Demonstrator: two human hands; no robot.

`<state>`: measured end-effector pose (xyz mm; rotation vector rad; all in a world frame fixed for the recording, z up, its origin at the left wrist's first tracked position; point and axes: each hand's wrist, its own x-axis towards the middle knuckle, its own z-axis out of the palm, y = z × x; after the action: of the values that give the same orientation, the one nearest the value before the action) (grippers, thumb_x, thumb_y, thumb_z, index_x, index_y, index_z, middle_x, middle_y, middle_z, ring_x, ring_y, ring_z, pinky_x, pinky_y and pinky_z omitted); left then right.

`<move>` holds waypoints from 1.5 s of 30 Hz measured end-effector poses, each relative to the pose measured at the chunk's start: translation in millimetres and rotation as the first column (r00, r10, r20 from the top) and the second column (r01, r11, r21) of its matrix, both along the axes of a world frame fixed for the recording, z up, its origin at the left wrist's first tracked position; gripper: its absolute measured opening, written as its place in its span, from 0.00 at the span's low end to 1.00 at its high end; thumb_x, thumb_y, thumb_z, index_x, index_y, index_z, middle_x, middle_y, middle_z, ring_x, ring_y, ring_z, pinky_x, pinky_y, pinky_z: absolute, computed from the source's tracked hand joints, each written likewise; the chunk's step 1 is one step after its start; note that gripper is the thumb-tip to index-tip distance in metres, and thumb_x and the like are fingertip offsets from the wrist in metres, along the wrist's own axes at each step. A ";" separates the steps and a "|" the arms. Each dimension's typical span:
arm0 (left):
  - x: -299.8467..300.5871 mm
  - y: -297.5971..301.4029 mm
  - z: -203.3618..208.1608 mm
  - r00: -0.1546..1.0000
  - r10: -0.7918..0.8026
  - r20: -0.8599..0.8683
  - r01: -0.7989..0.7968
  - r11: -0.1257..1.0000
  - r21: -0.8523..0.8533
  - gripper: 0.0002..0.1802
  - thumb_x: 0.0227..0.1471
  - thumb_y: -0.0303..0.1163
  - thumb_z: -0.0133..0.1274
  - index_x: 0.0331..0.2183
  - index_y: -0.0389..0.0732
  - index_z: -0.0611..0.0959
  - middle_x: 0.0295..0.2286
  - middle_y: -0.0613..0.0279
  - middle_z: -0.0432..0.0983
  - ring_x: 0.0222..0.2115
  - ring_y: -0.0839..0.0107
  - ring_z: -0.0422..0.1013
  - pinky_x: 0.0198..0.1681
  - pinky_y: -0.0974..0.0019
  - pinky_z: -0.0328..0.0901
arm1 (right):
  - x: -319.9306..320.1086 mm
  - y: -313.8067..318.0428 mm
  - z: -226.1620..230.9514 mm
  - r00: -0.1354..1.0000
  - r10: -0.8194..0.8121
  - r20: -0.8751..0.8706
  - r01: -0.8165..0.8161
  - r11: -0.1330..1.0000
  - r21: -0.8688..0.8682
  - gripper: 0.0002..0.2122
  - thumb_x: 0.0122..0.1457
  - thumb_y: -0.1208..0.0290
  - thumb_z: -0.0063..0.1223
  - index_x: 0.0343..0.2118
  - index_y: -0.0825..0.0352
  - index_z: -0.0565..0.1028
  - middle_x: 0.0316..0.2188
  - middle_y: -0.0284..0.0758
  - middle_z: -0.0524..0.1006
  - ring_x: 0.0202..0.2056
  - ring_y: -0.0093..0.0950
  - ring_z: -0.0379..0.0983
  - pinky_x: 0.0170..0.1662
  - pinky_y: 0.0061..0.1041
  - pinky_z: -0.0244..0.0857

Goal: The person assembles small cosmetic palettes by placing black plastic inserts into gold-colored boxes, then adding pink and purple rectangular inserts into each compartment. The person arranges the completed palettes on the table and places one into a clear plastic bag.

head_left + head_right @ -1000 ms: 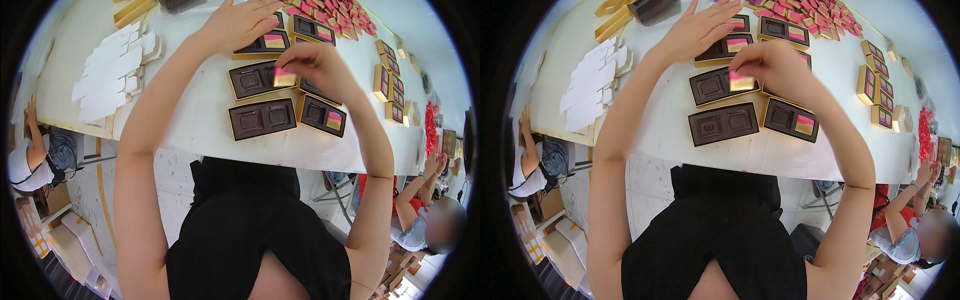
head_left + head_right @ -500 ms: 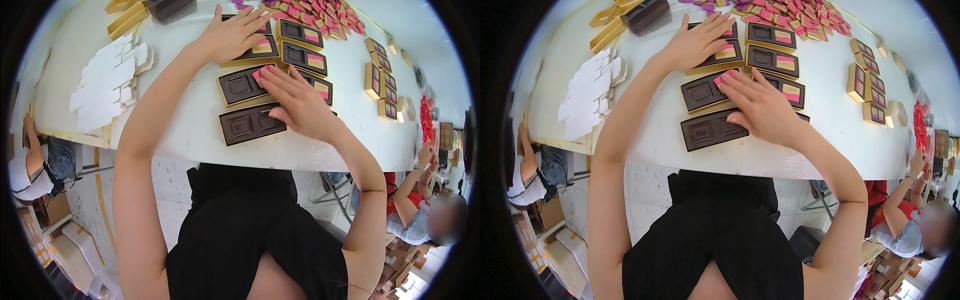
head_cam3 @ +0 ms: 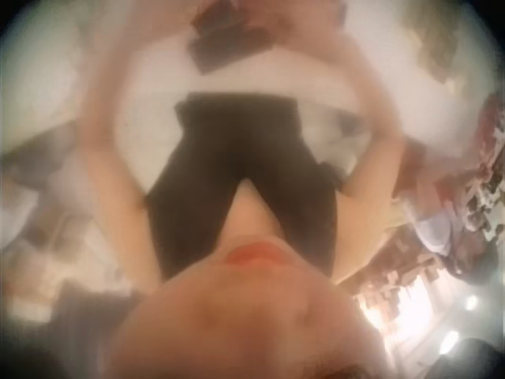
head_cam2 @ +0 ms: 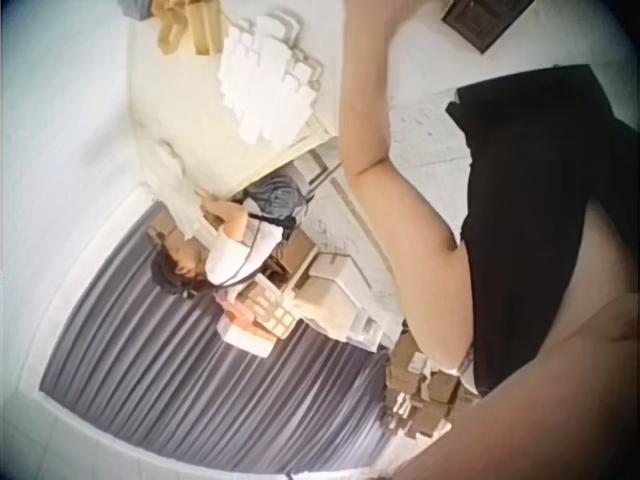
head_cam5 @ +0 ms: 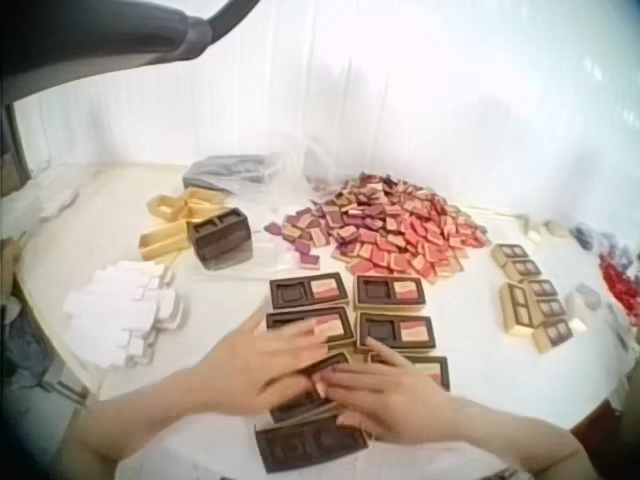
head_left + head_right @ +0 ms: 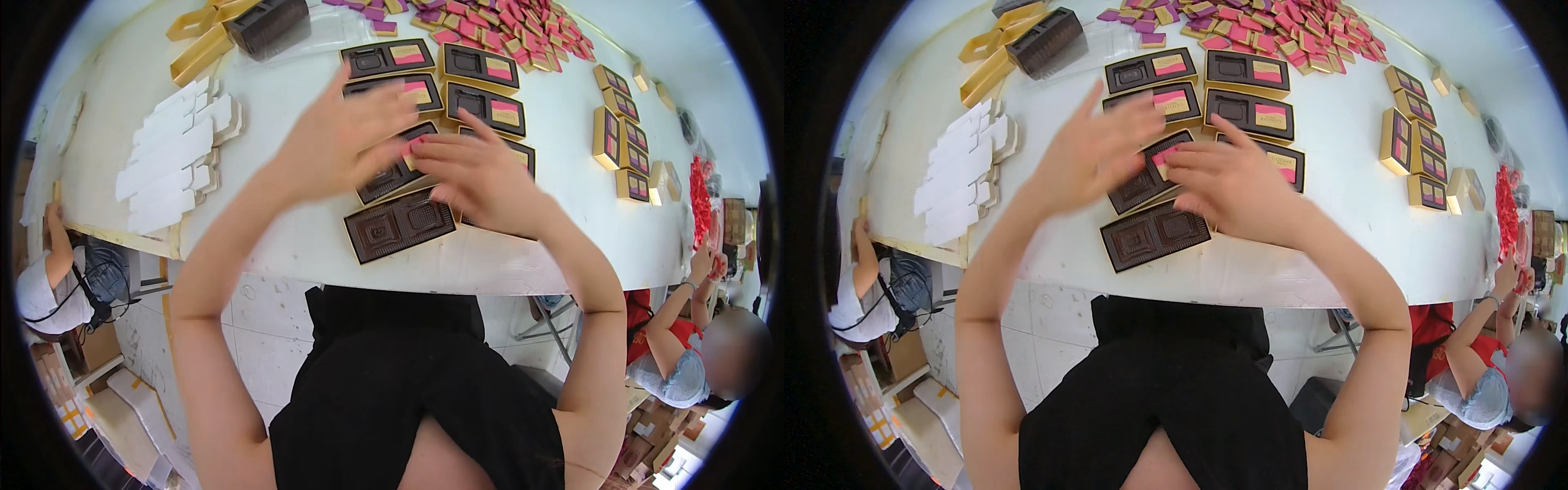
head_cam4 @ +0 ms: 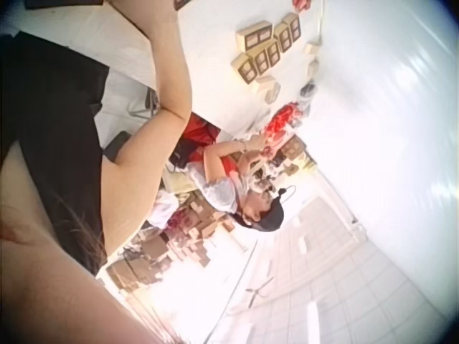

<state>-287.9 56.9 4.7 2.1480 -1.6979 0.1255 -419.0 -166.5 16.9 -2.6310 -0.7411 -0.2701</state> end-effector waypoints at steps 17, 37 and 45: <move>-38.4 3.7 -16.4 0.990 -0.133 -0.046 0.137 0.987 0.082 0.35 0.55 0.47 0.52 0.61 0.46 0.65 0.62 0.63 0.58 0.64 0.67 0.54 0.66 0.36 0.37 | 166.4 -168.2 -19.0 0.714 -0.525 0.464 0.589 0.808 0.008 0.09 0.59 0.66 0.55 0.40 0.58 0.81 0.34 0.38 0.81 0.35 0.37 0.78 0.38 0.32 0.71; -58.4 22.8 -14.6 0.992 -0.117 -0.043 0.119 0.992 0.038 0.44 0.46 0.52 0.60 0.58 0.37 0.68 0.61 0.56 0.60 0.63 0.61 0.55 0.65 0.36 0.39 | -74.2 39.0 -10.8 0.979 -0.045 0.199 0.110 0.938 -0.330 0.23 0.54 0.58 0.56 0.47 0.71 0.75 0.53 0.38 0.74 0.60 0.35 0.63 0.63 0.52 0.51; -55.7 20.1 -12.6 0.989 -0.138 -0.053 0.140 0.989 0.039 0.40 0.50 0.55 0.55 0.55 0.35 0.72 0.60 0.53 0.62 0.62 0.62 0.57 0.65 0.37 0.40 | -70.5 48.4 -5.2 0.986 -0.025 0.166 0.093 0.903 -0.420 0.24 0.53 0.58 0.56 0.47 0.74 0.75 0.50 0.43 0.74 0.58 0.38 0.64 0.64 0.53 0.50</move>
<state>-343.6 77.0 -7.9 2.0365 -1.8302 -0.0032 -489.5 -118.1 11.7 -3.0796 -0.8541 -0.3722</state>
